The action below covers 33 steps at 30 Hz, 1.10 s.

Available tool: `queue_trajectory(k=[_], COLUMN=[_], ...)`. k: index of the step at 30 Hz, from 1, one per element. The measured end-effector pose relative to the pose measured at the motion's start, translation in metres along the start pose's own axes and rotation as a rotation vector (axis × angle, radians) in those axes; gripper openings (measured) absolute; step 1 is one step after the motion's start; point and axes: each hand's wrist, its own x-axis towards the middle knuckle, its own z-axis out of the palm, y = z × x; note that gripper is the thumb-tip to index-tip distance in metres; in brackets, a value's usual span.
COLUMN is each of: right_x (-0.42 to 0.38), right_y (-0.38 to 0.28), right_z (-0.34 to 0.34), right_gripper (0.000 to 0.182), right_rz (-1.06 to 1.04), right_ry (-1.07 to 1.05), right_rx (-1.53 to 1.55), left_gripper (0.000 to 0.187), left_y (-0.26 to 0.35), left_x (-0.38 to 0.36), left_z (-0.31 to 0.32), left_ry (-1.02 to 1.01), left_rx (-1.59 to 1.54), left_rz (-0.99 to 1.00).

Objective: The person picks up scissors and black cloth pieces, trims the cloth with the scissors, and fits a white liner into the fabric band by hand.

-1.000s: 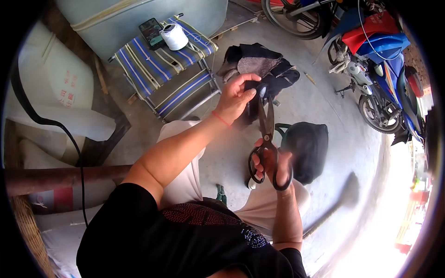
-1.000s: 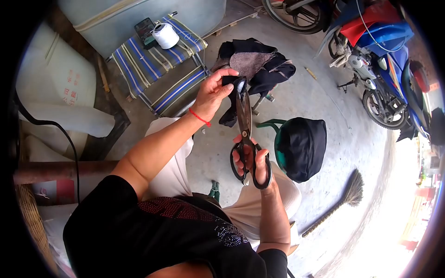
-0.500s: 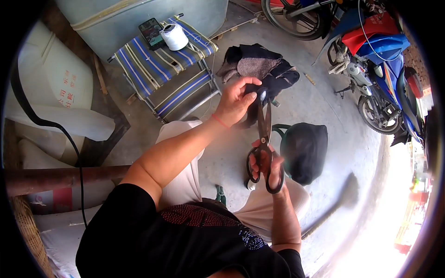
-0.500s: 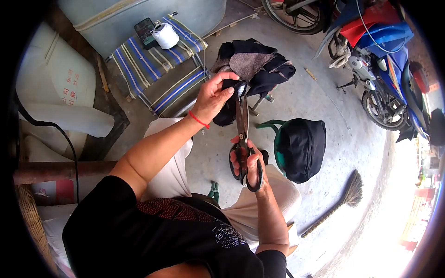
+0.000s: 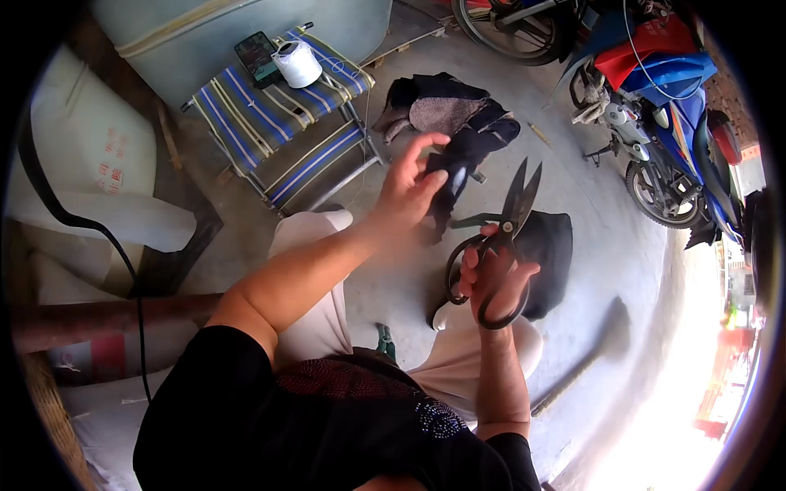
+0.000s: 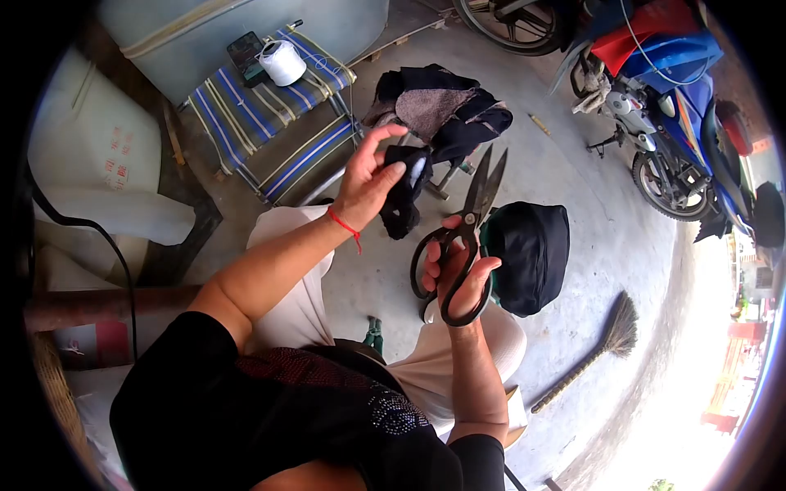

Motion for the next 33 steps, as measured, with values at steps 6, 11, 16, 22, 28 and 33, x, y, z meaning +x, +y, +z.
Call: queue_trajectory(k=[6,11,16,22,28,33], right_x=[-0.012,-0.012,-0.010,-0.009,-0.012,-0.010], right_y=[0.018,0.018,0.020,0.012,0.007,-0.001], right_z=[0.009,0.009,0.008,0.004,0.010,0.002], right_gripper=[0.100,0.097,0.096,0.099,0.096,0.096], right_rz=[0.123,0.108,0.088,0.059,0.194,0.331], right_ry=[-0.250,-0.234,-0.211,-0.189,-0.179,-0.272], right_rx=[-0.100,-0.093,-0.200,-0.405,-0.145,0.170], left_gripper=[0.044,0.055,0.065,0.057,0.055,0.061], left_y=[-0.004,0.004,-0.004,0.005,0.001,0.003], left_x=[0.005,0.004,0.007,0.002,0.000,-0.003], left_z=[-0.007,0.000,0.000,0.001,0.004,0.010], left_ry=[0.067,0.054,0.012,-0.040,-0.016,-0.139], left_rx=[-0.015,-0.074,0.012,0.130,0.023,-0.010], left_rz=[0.072,0.022,0.098,-0.041,-0.146,-0.094])
